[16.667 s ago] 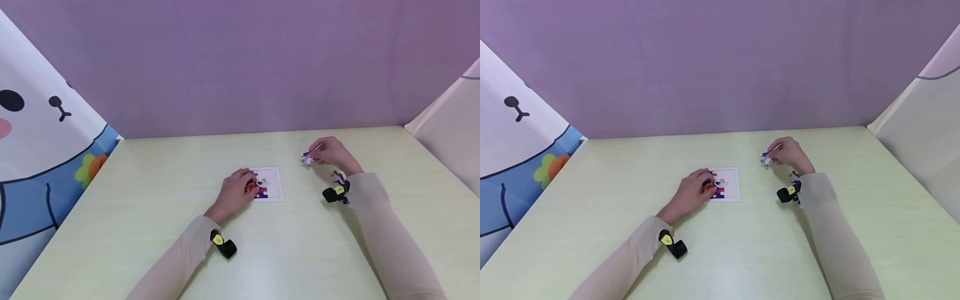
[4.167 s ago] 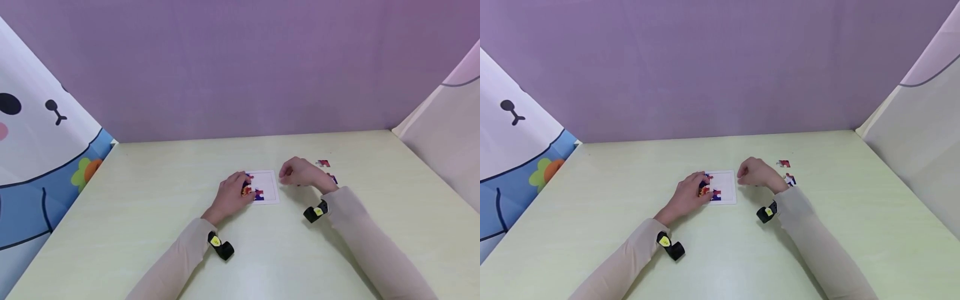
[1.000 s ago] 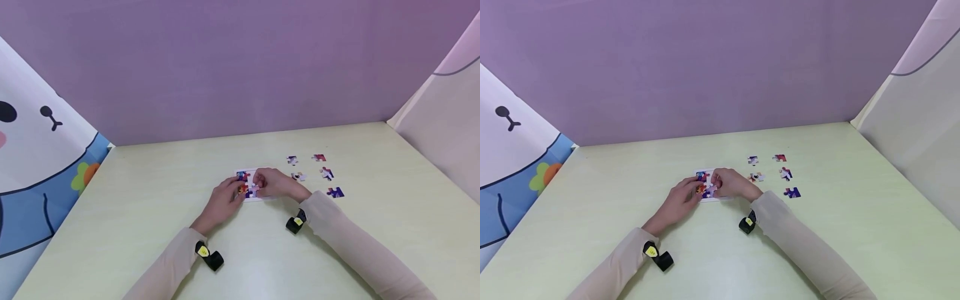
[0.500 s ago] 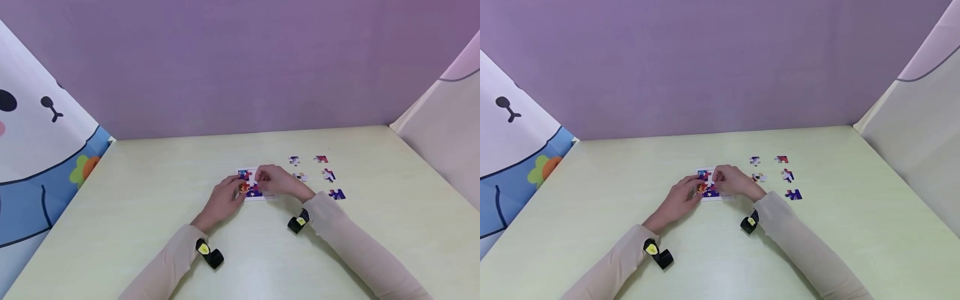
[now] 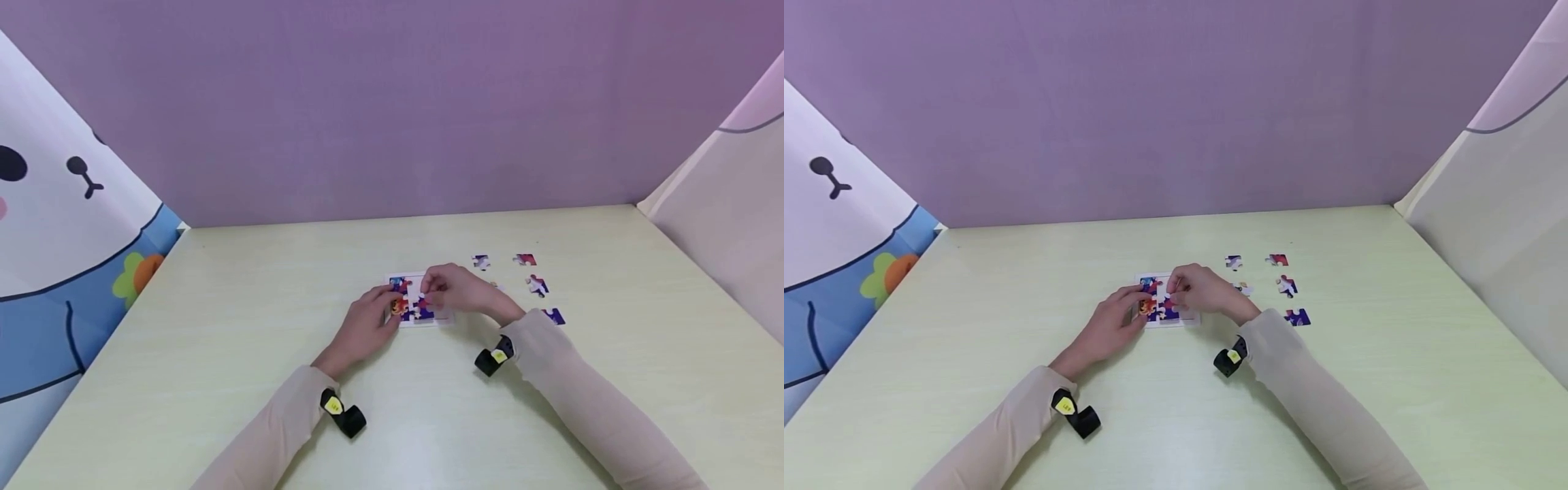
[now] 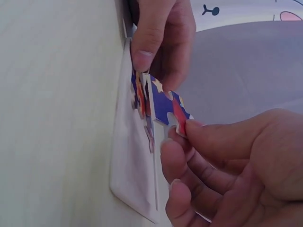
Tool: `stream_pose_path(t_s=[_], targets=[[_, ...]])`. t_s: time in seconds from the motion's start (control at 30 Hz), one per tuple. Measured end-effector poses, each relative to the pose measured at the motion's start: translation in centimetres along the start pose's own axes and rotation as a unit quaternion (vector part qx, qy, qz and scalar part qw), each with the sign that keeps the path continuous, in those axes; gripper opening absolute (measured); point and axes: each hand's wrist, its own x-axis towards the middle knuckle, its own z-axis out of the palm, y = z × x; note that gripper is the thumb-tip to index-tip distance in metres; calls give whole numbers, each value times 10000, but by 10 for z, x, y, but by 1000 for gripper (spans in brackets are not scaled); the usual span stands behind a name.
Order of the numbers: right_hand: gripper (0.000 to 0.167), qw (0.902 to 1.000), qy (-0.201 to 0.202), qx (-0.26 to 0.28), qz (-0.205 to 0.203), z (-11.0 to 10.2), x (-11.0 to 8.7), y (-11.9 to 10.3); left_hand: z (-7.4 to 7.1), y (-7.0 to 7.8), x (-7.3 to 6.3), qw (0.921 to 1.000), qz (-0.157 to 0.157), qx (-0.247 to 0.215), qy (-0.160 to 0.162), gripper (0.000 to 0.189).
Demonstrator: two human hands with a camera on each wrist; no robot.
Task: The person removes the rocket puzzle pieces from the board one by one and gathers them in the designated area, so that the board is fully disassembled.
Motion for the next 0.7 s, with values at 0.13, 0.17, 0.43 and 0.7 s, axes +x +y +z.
stream_pose_path(t_s=[0.13, 0.17, 0.43, 0.7], targets=[[5, 9998, 92, -47, 157, -5, -5, 1, 1, 1, -1, 9999, -113, -13, -72, 41], [5, 9997, 110, -54, 190, -6, -7, 1, 1, 1, -1, 9999, -150, -12, -85, 41], [6, 9994, 237, 33, 258, -17, -22, 12, 1, -2, -1, 9999, -168, 1, -22, 40], [7, 9980, 422, 94, 468, -32, -39, 24, 5, -2, 3, 10000, -28, 40, -55, 40]])
